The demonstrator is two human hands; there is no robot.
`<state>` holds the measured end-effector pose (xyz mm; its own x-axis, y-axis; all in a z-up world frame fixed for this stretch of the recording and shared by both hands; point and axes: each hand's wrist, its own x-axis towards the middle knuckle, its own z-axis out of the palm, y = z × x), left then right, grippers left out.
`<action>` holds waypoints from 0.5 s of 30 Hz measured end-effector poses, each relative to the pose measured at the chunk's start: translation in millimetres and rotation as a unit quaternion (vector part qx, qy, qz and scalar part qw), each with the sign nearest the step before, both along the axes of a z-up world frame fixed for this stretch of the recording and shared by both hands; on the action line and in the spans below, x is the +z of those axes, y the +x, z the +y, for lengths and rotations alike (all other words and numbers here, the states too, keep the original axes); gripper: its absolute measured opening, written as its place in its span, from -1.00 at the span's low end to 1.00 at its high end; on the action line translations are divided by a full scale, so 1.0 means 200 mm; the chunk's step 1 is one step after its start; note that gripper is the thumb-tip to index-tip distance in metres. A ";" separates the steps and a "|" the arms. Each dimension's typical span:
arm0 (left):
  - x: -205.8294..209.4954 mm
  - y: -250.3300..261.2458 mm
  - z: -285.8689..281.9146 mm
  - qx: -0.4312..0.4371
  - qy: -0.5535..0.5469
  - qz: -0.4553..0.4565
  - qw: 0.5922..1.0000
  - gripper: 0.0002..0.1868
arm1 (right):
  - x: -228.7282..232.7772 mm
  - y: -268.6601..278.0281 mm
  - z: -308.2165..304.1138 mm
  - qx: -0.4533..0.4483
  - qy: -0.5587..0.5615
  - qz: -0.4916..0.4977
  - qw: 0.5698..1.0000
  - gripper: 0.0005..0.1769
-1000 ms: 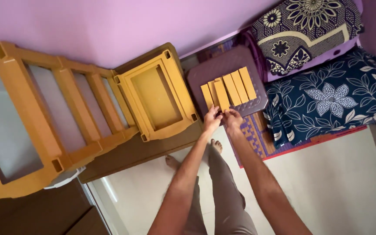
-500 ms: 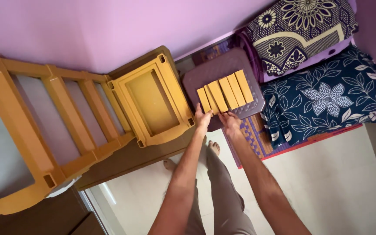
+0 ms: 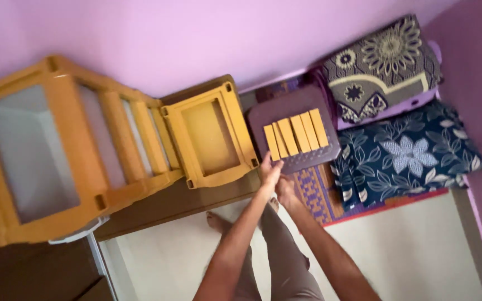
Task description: The person repeatedly assembles and disassembles a yellow plastic storage unit with a white inner bin. They insert and remove wooden slats into the frame, then stack the assembled unit with other identical units on a low table.
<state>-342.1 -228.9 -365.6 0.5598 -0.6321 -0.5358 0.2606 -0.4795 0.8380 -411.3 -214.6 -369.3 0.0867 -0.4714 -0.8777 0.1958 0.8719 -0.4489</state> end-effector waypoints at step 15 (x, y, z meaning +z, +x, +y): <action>1.24 1.01 0.62 0.117 -0.312 0.037 0.942 -0.25 | 0.87 1.05 0.29 0.157 -0.057 -0.338 0.926 -0.53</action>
<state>-139.9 -104.4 -117.7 0.6977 -0.7017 -0.1444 0.3675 0.1776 0.9129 -202.0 -157.0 -194.4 0.7464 -0.4160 -0.5194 0.2105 0.8880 -0.4087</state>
